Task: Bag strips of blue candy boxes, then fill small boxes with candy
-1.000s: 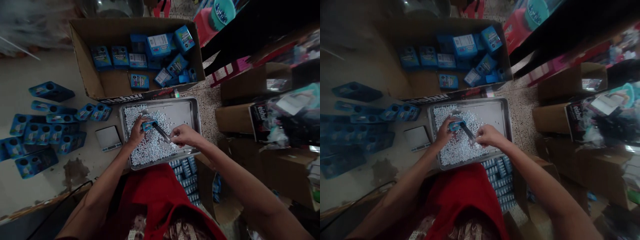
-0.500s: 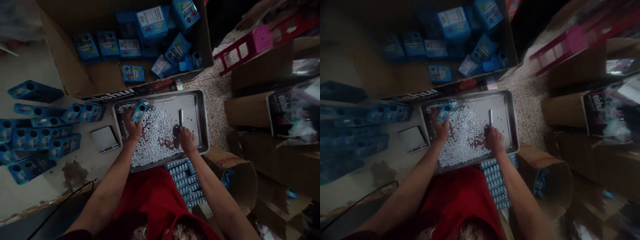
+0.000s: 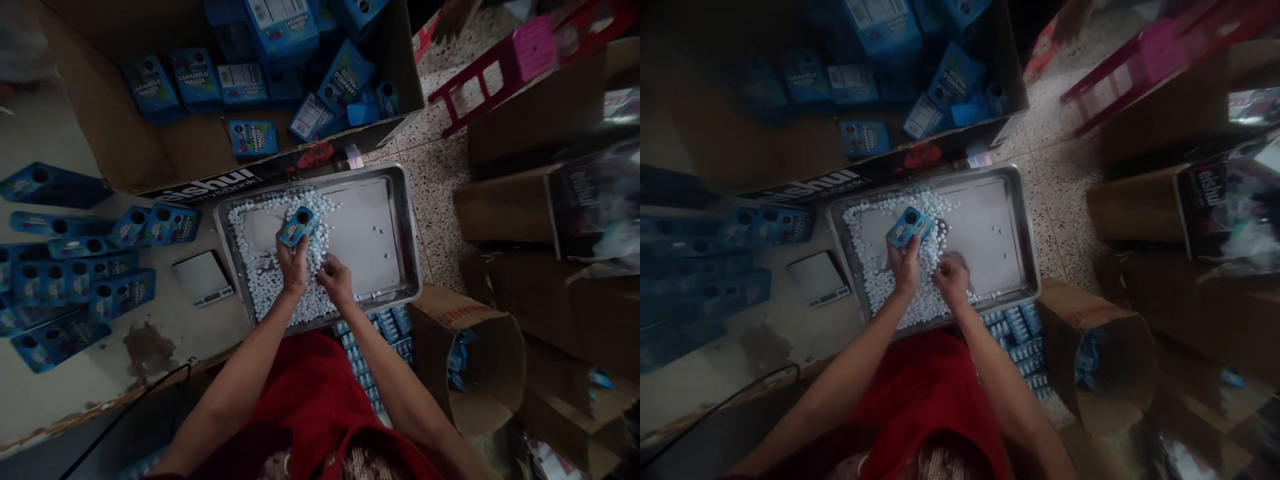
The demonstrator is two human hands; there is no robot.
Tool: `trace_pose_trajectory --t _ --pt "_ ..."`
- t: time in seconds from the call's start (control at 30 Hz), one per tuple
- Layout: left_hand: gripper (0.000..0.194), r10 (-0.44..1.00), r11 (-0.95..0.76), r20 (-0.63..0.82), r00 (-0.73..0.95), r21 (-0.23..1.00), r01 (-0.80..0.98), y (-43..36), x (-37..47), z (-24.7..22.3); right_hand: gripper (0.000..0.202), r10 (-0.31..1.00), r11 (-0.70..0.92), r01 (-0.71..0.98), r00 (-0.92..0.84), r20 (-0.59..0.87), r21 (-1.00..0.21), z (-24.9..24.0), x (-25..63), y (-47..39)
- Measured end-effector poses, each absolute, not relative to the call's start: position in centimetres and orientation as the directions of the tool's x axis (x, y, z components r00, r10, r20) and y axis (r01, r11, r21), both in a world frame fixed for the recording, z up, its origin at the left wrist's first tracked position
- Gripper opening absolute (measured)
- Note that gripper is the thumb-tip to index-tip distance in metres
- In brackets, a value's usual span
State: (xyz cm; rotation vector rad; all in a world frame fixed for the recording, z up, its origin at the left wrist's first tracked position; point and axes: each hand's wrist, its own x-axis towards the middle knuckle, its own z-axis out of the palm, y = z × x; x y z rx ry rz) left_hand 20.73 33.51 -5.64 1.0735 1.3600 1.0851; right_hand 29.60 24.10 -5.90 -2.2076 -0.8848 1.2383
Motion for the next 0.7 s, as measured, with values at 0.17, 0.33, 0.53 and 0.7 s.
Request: trace_pose_trajectory --t 0.17,0.33,0.53,0.7 --pt "0.045 0.994 0.034 -0.048 0.096 0.99 0.139 36.3 15.1 -4.5 0.019 0.717 -0.665 0.007 0.284 -0.636 -0.747 -1.2 31.3 22.1" --pt "0.036 0.959 -0.056 -0.004 0.284 0.978 0.202 37.7 12.2 -5.0 0.019 0.755 -0.656 0.151 0.162 -0.636 -0.74 5.3 33.2 23.4" --pt "0.045 0.939 -0.158 0.087 0.332 0.968 0.195 37.5 11.4 -4.4 0.016 0.69 -0.683 0.337 0.009 -0.723 -0.648 8.9 34.6 28.0" --pt "0.048 0.925 -0.194 0.106 0.364 0.958 0.213 37.1 10.8 -3.9 0.008 0.577 -0.766 0.302 -0.065 -0.814 -0.567 10.3 34.6 31.1"
